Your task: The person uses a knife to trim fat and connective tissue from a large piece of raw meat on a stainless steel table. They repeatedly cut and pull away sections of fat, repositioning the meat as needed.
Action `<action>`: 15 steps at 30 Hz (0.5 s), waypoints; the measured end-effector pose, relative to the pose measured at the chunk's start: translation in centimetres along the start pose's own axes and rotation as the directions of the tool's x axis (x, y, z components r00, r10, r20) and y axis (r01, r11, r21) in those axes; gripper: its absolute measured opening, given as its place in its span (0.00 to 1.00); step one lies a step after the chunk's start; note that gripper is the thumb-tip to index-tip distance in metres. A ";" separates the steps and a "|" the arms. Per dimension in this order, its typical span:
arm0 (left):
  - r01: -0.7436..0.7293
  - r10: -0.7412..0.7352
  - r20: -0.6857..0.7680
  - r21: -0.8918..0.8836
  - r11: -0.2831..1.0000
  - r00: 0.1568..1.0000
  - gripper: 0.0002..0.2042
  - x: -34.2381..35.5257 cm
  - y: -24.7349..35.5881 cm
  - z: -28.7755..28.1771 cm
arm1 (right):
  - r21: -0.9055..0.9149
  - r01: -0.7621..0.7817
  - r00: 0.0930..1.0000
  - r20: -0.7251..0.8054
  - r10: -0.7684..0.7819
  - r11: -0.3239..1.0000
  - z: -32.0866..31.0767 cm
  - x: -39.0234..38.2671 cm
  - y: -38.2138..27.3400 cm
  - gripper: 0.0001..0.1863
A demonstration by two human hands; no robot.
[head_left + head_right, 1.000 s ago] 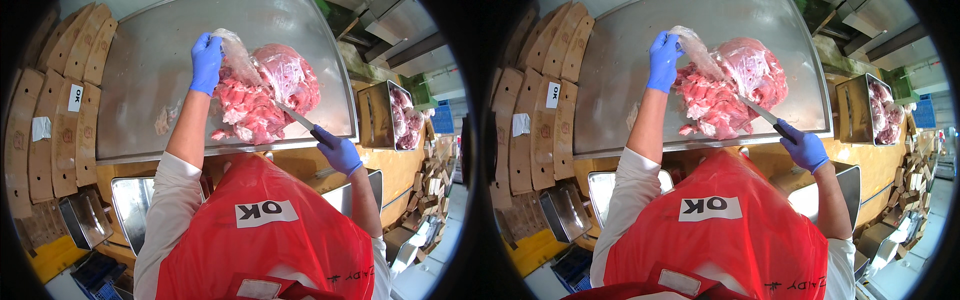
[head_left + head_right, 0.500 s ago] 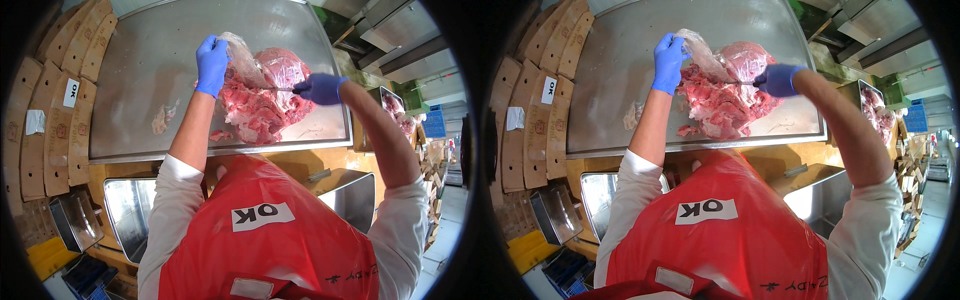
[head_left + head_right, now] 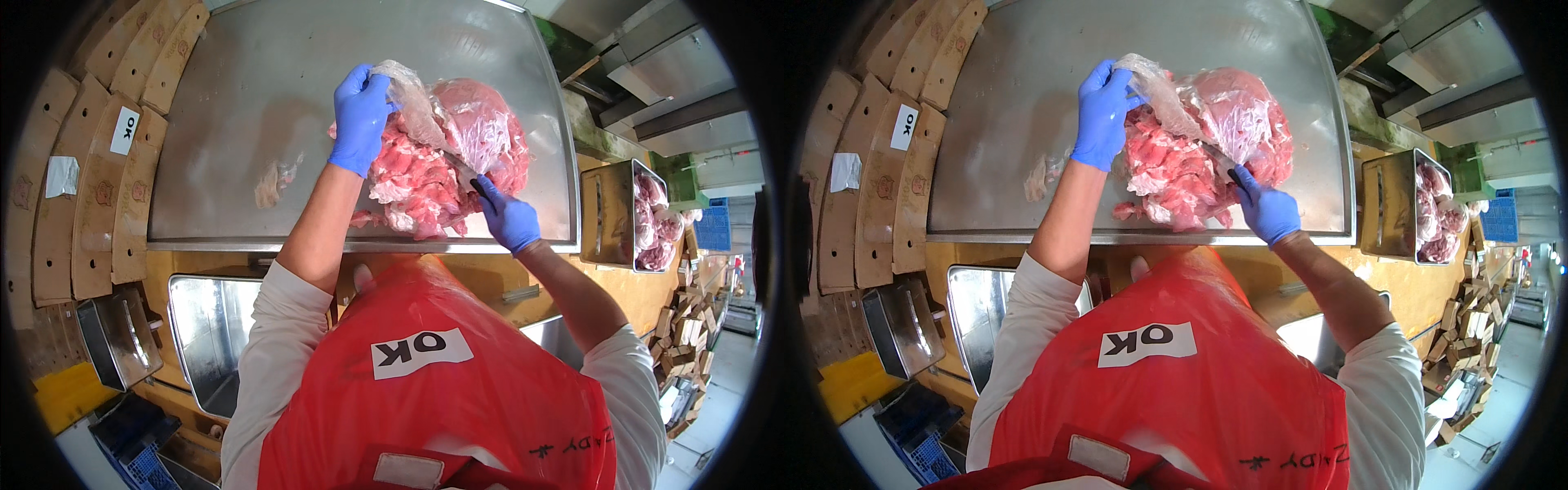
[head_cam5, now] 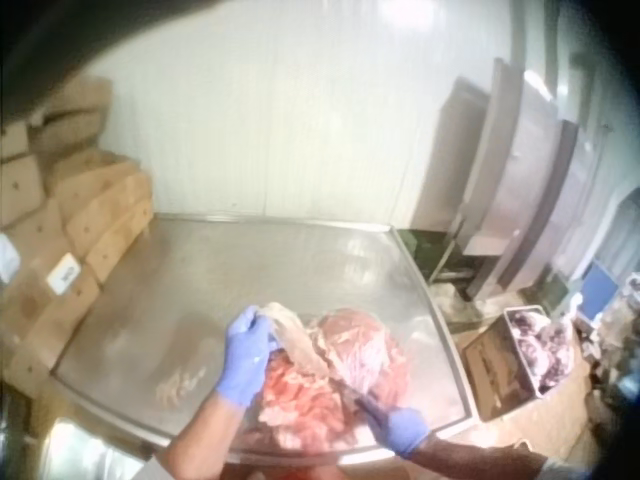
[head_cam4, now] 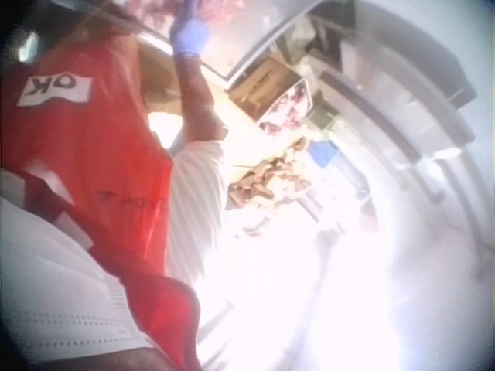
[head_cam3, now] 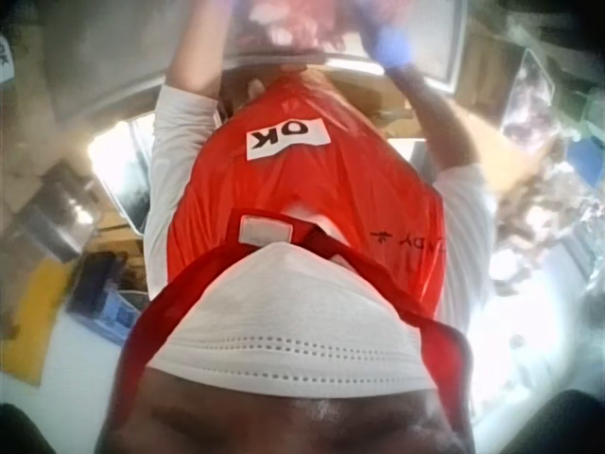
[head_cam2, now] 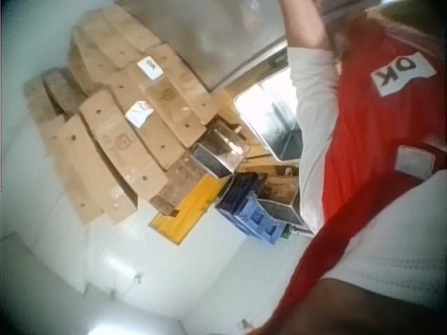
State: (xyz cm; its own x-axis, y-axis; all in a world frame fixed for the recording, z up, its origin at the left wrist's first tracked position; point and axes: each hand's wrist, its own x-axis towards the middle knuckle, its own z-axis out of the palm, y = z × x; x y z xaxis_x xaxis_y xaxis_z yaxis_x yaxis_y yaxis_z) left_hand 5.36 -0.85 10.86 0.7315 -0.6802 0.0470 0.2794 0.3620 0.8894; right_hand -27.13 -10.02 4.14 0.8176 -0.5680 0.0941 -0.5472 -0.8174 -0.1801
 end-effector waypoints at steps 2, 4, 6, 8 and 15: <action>0.014 -0.015 -0.025 -0.011 1.000 1.000 0.04 0.3 -0.1 0.5 | -0.012 0.011 0.995 -0.097 -0.012 1.000 1.4 -0.9 -0.2 0.26; 0.008 -0.009 -0.026 -0.029 1.000 1.000 0.04 0.8 0.0 0.6 | -0.091 -0.021 0.990 -0.141 0.008 0.996 2.8 -1.2 0.0 0.26; -0.009 0.008 -0.050 -0.014 1.000 0.999 0.04 1.6 -0.2 0.6 | -0.115 -0.032 0.987 -0.157 0.014 0.993 3.4 -1.3 0.3 0.27; -0.022 0.025 -0.091 0.037 0.999 0.996 0.03 2.4 -2.0 -0.1 | -0.105 -0.007 0.982 -0.188 -0.013 0.994 3.7 -1.1 0.7 0.27; -0.225 -0.276 0.356 0.883 0.412 0.893 0.28 -0.2 -4.9 -0.9 | -0.132 -0.049 0.978 -0.208 0.021 0.990 4.7 -1.5 1.1 0.28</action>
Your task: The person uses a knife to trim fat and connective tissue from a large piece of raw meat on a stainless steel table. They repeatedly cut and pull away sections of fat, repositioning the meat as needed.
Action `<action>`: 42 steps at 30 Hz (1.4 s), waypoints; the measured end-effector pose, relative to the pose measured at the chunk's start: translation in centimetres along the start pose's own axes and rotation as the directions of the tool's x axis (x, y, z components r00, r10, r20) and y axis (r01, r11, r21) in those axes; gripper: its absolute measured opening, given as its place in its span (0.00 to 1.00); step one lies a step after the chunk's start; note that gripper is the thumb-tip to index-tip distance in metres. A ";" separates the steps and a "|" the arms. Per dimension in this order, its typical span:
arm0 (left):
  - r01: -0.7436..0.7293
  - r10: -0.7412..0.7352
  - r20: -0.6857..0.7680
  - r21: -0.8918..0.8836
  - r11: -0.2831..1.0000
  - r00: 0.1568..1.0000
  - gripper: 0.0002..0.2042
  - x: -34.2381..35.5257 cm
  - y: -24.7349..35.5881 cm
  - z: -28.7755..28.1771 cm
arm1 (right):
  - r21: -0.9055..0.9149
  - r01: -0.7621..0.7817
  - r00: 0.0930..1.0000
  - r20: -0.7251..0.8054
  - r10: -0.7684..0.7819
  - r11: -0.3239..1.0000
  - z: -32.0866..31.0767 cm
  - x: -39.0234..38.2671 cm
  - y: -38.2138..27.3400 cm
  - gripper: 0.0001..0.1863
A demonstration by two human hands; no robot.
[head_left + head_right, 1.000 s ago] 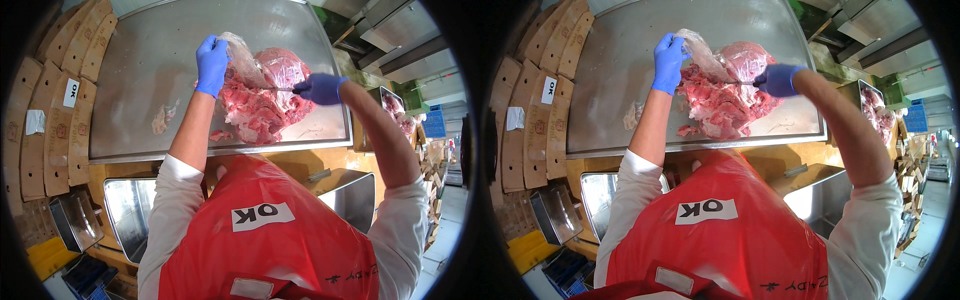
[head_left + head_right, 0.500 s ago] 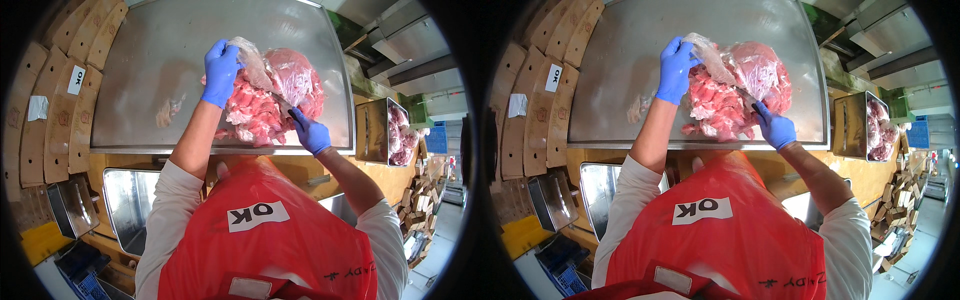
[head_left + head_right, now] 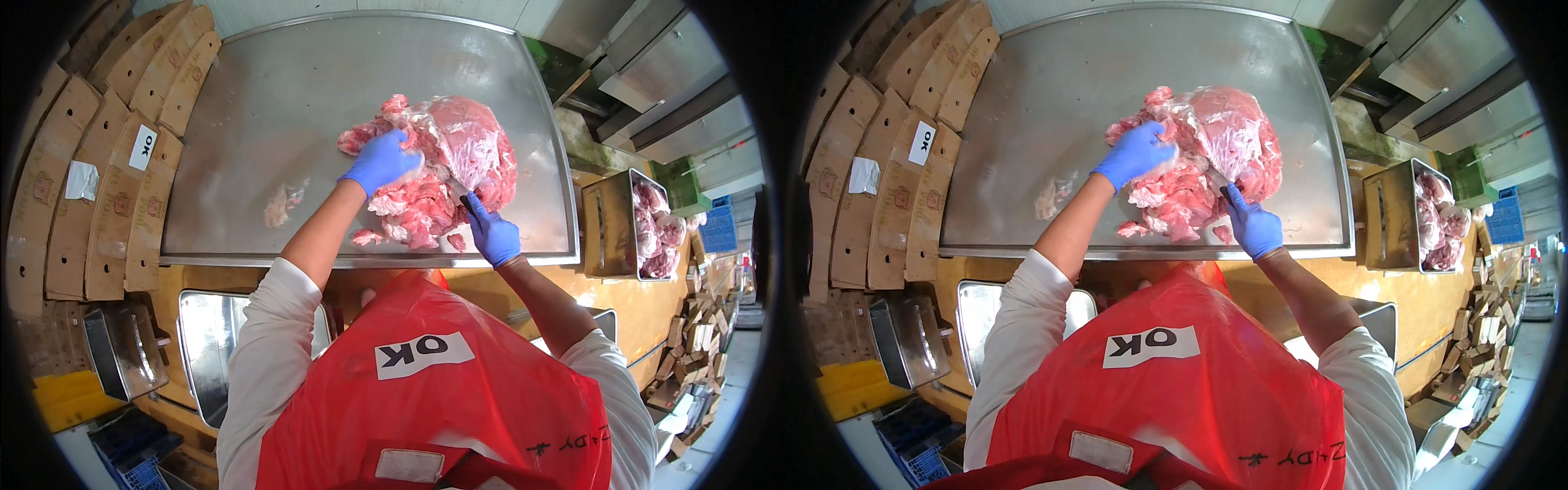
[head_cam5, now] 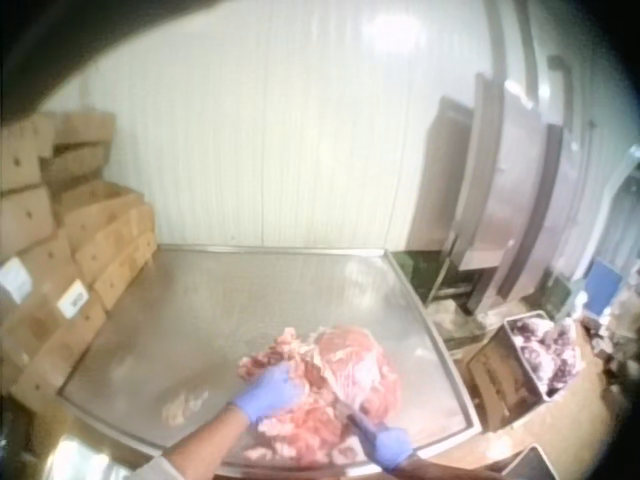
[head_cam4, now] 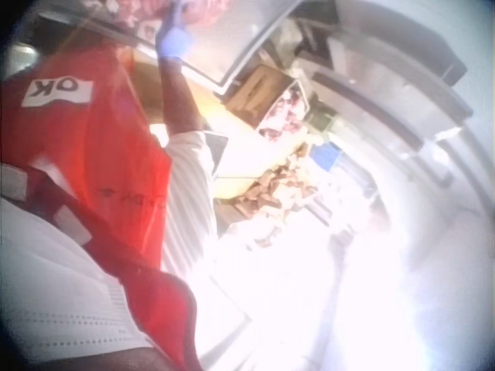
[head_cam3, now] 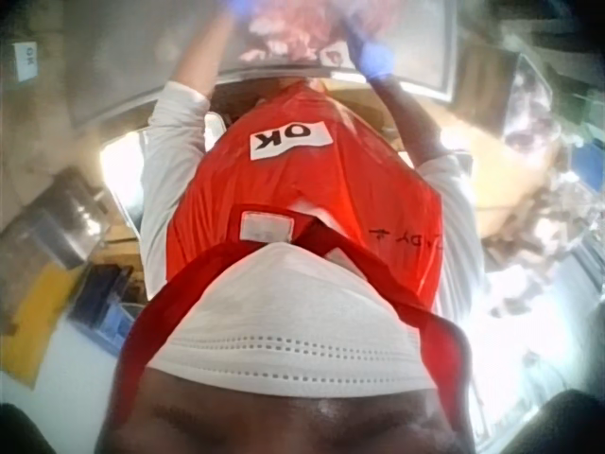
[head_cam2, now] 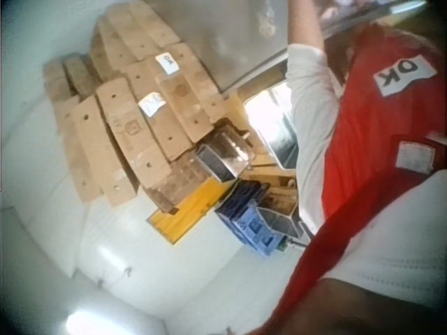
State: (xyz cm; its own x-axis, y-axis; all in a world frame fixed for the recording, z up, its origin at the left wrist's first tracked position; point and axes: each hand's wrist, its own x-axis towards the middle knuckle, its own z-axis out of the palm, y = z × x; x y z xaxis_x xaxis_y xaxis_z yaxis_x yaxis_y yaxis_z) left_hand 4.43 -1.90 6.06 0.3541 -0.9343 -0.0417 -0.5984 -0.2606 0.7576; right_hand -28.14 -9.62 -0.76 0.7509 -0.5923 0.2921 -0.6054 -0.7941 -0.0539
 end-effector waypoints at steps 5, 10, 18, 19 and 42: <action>-0.058 -0.001 0.134 0.437 0.897 0.991 0.36 -0.6 2.0 1.2 | 0.015 -0.011 1.000 -0.023 0.012 1.000 0.8 -0.7 -0.6 0.29; -0.069 0.067 0.022 0.524 0.849 0.998 0.23 0.9 0.2 3.3 | -0.011 -0.060 0.998 0.022 0.060 0.998 0.7 -1.6 -1.8 0.29; -0.110 0.205 -0.130 0.520 0.847 0.970 0.12 0.4 -0.3 5.7 | 0.084 -0.061 0.882 0.471 0.015 0.995 -9.9 6.3 -1.4 0.19; -0.115 0.212 -0.144 0.495 0.861 0.967 0.13 0.4 0.1 5.7 | 0.089 -0.017 0.860 0.509 -0.031 0.996 -10.5 8.1 -0.7 0.22; -0.160 -0.055 -0.606 -0.295 0.942 0.794 0.11 -3.2 -2.5 8.4 | -0.060 0.045 0.772 0.636 0.003 0.997 -28.3 9.3 -3.5 0.17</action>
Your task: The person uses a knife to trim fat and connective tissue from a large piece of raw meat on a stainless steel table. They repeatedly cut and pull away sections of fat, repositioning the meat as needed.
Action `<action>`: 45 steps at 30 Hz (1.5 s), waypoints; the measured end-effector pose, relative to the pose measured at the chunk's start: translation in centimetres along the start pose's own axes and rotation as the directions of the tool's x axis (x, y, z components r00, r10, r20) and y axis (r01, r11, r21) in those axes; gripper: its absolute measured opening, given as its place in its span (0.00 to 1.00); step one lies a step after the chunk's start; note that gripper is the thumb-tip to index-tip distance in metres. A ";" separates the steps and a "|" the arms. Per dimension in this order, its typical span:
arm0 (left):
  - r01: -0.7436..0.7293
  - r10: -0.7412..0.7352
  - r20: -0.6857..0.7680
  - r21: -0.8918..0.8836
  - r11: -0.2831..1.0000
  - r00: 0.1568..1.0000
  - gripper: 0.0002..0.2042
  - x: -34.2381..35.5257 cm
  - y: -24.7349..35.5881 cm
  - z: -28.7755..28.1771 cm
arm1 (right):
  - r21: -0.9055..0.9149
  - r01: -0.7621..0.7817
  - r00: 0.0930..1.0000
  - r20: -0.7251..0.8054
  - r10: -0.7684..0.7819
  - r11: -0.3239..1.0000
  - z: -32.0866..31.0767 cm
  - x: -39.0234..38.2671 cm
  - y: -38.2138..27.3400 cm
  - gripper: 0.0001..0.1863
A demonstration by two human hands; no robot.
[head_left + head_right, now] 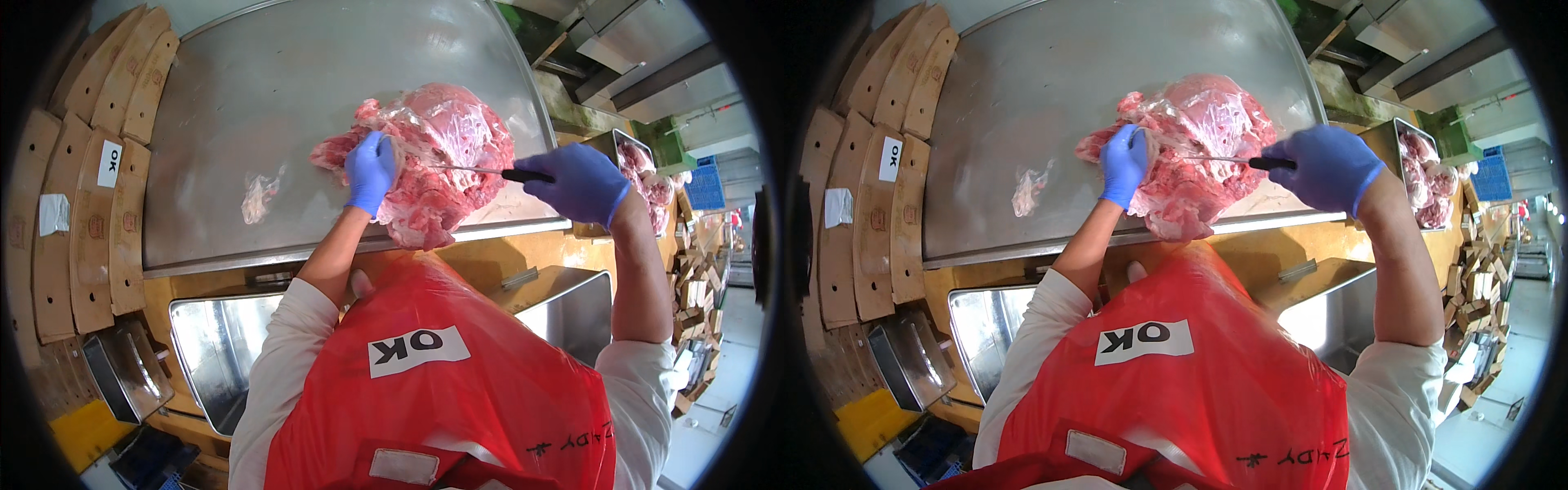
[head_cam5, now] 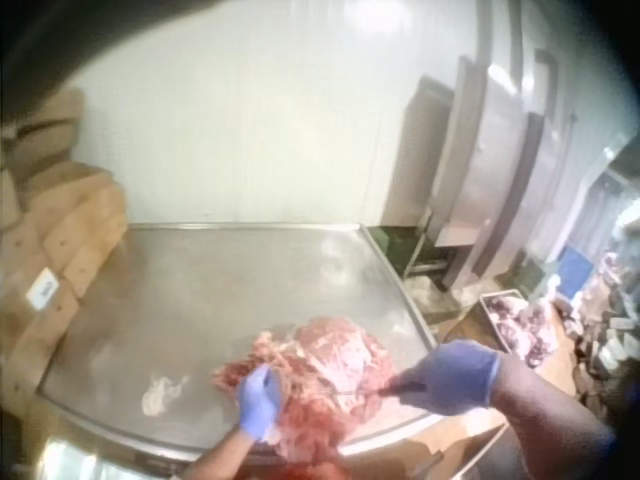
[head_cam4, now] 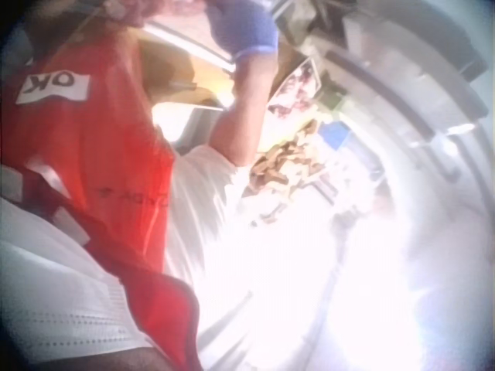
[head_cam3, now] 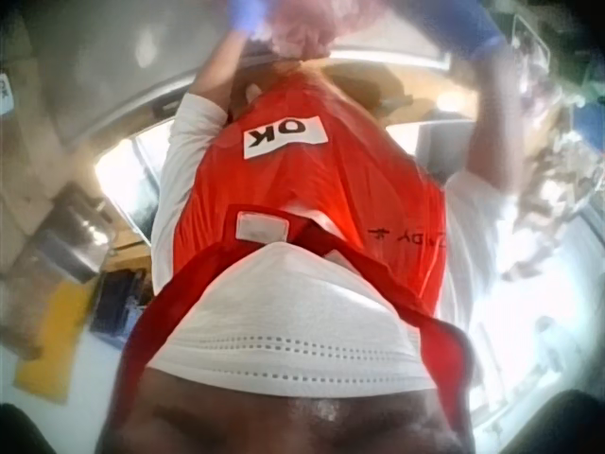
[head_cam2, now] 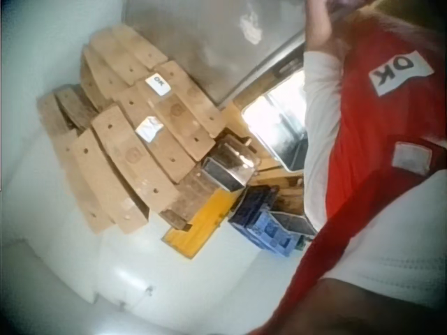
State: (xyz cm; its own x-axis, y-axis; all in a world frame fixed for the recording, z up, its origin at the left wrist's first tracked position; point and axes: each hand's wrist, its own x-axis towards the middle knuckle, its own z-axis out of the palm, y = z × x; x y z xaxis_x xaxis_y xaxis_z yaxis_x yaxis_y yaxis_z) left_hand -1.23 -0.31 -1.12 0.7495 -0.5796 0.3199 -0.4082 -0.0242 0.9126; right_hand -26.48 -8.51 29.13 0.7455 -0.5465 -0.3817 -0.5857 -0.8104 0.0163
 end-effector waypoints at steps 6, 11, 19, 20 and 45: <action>0.108 -0.114 -0.020 -0.210 0.972 0.993 0.10 0.9 -2.7 0.5 | 0.179 -0.105 0.993 -0.038 0.113 0.978 5.7 -3.4 3.3 0.19; 0.245 -0.257 0.031 -0.435 0.867 0.966 0.10 1.0 -2.0 0.0 | 0.323 -0.157 0.983 -0.045 0.180 0.933 9.7 -4.9 4.3 0.20; 0.392 -0.410 0.038 -0.388 0.834 0.911 0.08 2.5 -4.6 -1.5 | 0.472 -0.183 0.952 -0.135 0.276 0.862 15.7 -6.9 5.9 0.22; 0.433 -0.446 0.055 -0.370 0.822 0.893 0.07 2.5 -6.9 -2.9 | 0.460 -0.185 0.947 -0.152 0.282 0.869 16.3 -7.0 5.7 0.22; -0.466 0.061 0.672 0.443 0.766 0.738 0.14 4.9 1.7 6.3 | 0.717 -0.141 0.803 -0.320 0.502 0.682 25.6 -7.0 3.6 0.28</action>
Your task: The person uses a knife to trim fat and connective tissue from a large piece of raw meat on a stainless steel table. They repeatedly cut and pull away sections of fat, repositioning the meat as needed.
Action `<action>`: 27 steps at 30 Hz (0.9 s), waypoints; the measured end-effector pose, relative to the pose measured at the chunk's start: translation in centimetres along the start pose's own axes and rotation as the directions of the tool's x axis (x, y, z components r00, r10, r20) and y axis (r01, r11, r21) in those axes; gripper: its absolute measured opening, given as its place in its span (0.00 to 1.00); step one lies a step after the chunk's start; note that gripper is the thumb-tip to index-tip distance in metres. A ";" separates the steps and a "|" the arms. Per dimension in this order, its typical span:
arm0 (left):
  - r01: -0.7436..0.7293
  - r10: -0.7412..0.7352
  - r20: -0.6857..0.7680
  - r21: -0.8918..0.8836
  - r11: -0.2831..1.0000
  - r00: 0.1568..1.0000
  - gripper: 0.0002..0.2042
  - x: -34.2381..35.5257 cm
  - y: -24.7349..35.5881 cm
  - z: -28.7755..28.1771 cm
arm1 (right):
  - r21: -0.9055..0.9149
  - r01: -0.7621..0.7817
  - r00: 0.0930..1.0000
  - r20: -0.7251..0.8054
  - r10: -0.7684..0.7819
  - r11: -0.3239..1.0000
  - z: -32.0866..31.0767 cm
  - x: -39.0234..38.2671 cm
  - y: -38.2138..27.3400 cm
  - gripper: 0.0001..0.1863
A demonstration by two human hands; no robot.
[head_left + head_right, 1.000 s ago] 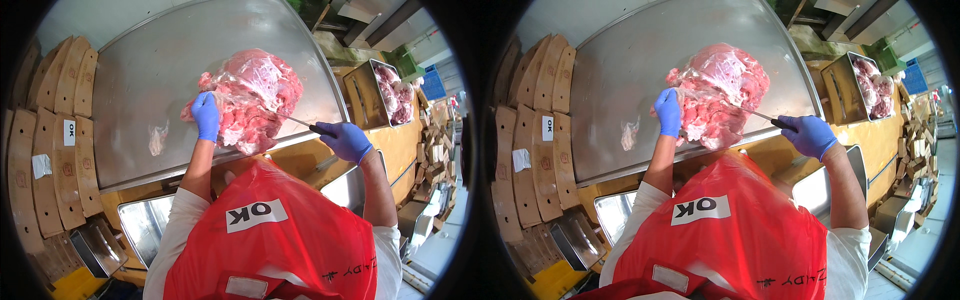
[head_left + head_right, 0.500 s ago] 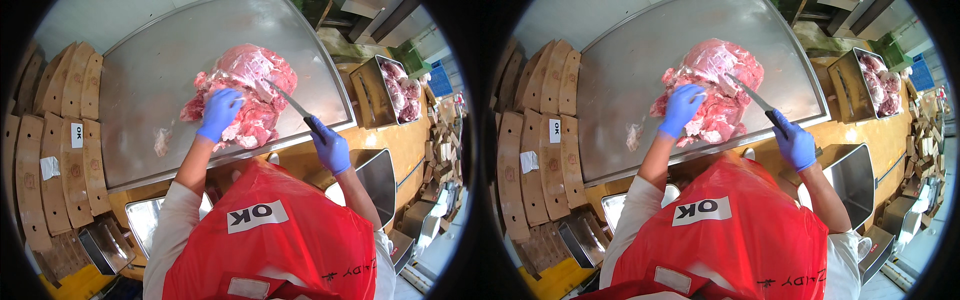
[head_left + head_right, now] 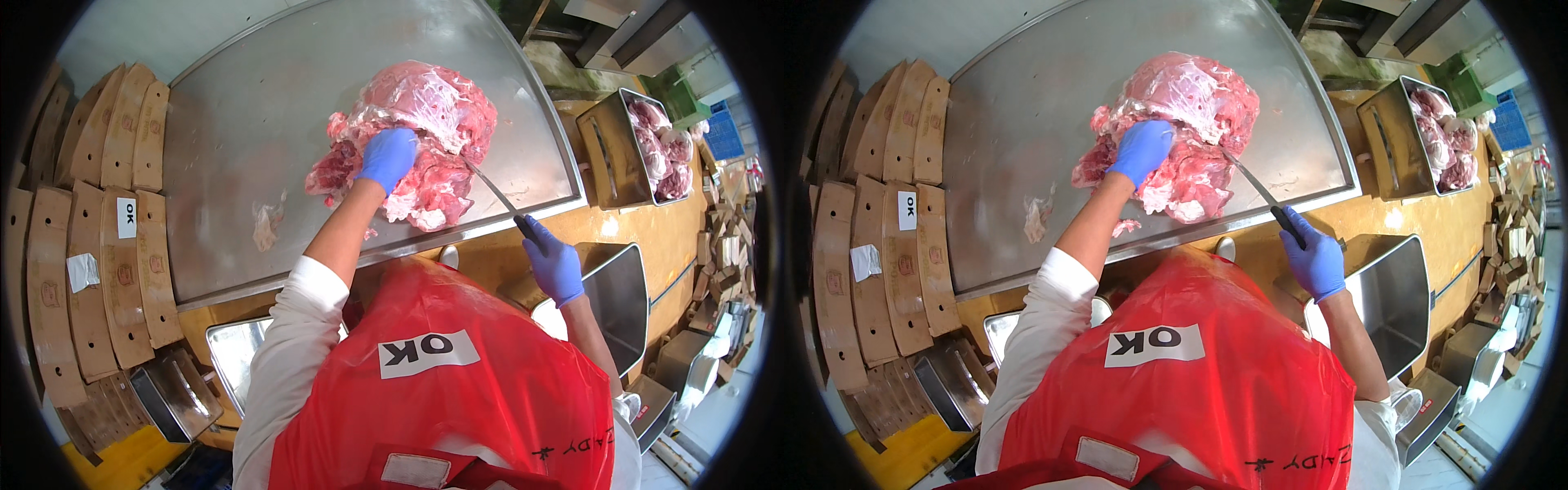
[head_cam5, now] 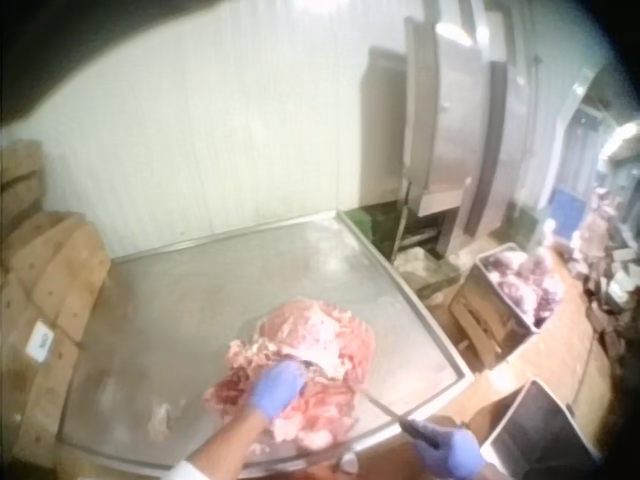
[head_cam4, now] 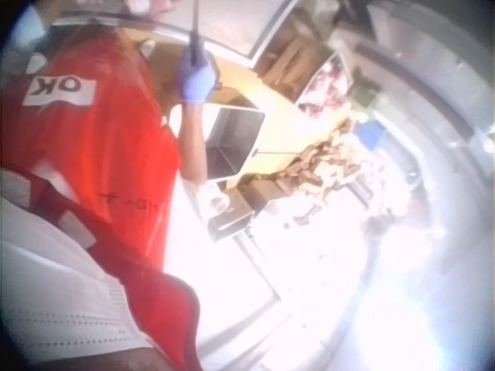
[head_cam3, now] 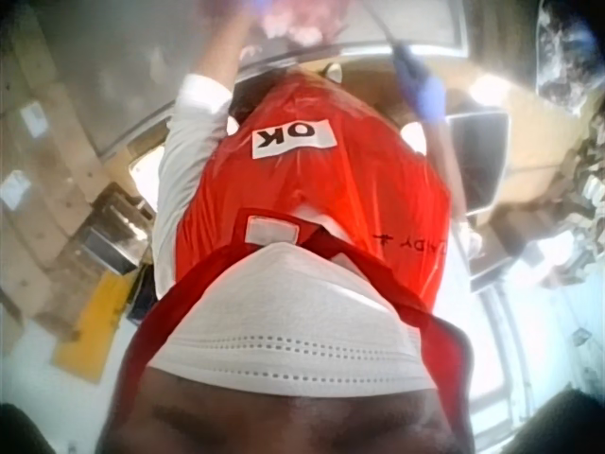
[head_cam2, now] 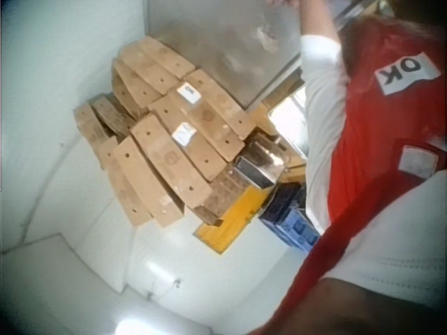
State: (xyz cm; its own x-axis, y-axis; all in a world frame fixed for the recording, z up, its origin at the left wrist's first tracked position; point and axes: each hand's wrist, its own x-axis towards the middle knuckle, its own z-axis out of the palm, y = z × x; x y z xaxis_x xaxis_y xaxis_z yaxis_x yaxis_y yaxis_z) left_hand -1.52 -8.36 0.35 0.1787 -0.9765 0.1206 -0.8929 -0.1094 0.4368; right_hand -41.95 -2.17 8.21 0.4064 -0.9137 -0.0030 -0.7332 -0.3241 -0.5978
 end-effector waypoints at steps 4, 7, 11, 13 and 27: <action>0.027 -0.067 -0.184 -0.210 0.977 0.981 0.14 -2.6 0.2 -1.6 | -0.162 -0.076 0.995 0.056 0.086 0.984 -0.4 -0.4 -0.1 0.28; 0.082 -0.121 -0.161 -0.230 0.970 0.980 0.13 -3.6 -2.4 -2.6 | -0.282 -0.012 0.998 0.050 0.027 0.959 -0.7 0.9 -0.4 0.28; -0.067 0.007 -0.174 -0.344 0.936 0.985 0.13 -3.6 -1.5 -3.7 | -0.333 0.096 0.995 0.002 -0.101 0.938 0.8 1.5 1.0 0.29; -0.186 0.117 -0.200 -0.376 0.908 0.973 0.13 -2.9 0.3 -3.7 | -0.315 0.101 0.993 -0.030 -0.116 0.944 1.6 1.3 2.0 0.29; -0.019 0.021 0.047 -0.035 0.999 0.999 0.12 1.8 3.4 -0.4 | 0.212 0.286 0.895 -0.407 -0.182 0.934 5.9 9.5 3.2 0.25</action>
State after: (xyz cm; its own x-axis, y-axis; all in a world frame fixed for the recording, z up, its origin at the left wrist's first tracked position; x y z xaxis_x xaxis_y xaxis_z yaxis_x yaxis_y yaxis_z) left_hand -4.02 -10.45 2.43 0.1406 -0.9862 0.0877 -0.8811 -0.0842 0.4654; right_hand -37.29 -10.42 1.53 0.2751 -0.8588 0.4321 -0.4530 -0.5122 -0.7297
